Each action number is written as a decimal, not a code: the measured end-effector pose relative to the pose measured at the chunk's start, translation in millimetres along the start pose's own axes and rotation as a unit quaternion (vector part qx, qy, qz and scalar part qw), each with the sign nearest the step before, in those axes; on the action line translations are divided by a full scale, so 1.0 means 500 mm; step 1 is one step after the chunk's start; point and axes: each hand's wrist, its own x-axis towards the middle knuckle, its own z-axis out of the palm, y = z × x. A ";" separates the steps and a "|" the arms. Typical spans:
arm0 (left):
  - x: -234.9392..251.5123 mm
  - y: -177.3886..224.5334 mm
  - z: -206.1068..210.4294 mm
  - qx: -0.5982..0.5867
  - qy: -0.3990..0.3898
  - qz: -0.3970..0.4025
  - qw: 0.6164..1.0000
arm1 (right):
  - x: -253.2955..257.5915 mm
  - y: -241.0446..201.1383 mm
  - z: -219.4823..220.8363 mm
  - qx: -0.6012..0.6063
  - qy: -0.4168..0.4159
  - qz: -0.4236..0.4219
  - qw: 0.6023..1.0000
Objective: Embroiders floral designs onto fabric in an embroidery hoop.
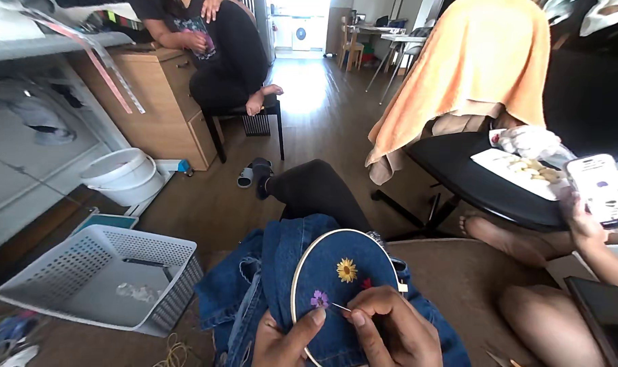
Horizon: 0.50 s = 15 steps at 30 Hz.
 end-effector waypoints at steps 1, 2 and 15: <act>-0.001 -0.001 -0.001 0.000 -0.003 0.007 1.000 | 0.000 -0.002 0.000 -0.001 0.002 -0.005 1.000; -0.001 -0.002 -0.001 -0.001 -0.006 0.014 1.000 | -0.001 -0.004 0.000 -0.001 0.002 -0.009 1.000; -0.012 -0.005 0.005 0.018 -0.031 0.042 0.998 | -0.021 -0.003 0.036 -0.098 0.009 -0.059 0.993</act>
